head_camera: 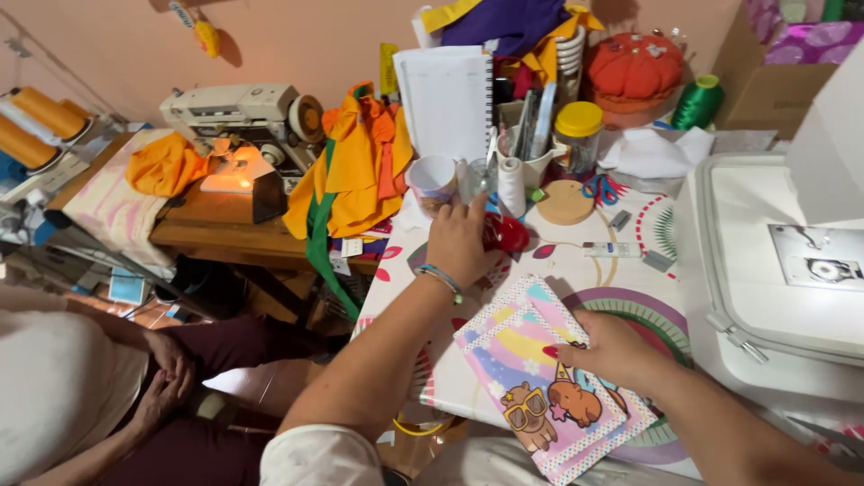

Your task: Trimming excess fabric from an embroidered piece and securing it in a hoop

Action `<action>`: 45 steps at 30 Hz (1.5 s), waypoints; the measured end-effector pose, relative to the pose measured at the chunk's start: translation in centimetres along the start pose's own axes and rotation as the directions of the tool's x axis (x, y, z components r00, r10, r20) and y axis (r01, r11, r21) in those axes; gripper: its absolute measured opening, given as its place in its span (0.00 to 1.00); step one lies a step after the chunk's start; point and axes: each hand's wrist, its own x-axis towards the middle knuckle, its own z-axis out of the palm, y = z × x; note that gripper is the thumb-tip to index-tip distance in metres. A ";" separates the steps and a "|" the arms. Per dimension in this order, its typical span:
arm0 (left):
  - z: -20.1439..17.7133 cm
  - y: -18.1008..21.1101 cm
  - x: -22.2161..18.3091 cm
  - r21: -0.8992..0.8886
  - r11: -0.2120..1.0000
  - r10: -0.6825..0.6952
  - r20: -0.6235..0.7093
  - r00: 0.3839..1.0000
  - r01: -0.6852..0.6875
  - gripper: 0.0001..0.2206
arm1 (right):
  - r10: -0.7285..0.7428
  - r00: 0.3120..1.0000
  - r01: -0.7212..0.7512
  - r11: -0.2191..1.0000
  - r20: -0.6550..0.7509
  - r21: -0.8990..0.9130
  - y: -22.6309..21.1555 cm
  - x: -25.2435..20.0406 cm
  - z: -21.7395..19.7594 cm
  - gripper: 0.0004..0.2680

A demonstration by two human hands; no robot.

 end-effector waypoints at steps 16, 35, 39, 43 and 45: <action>4.4 -9.0 4.2 -0.796 0.601 -0.412 -0.230 0.882 0.073 0.42 | 0.157 0.976 -0.214 0.816 0.151 0.537 -5.5 -5.7 -3.2 0.16; -13.7 31.3 -10.1 -0.969 0.185 0.410 -0.073 0.909 -0.162 0.54 | 0.642 0.312 0.606 0.433 -0.701 0.667 4.7 -40.9 -17.5 0.12; -13.7 41.7 -10.9 -0.947 0.144 0.611 -0.143 0.779 -0.287 0.45 | 0.734 0.282 0.681 0.300 -0.618 0.667 8.8 -43.4 -18.1 0.16; -13.2 50.9 -12.2 -0.924 -0.374 0.749 -0.353 0.561 -0.082 0.33 | 0.586 0.385 0.764 0.230 -0.713 0.602 11.8 -45.7 -18.1 0.18; -11.1 54.0 -12.9 -0.944 -0.218 0.721 -0.326 0.612 -0.246 0.39 | 0.539 0.390 0.793 0.214 -0.746 0.570 10.6 -46.1 -17.9 0.20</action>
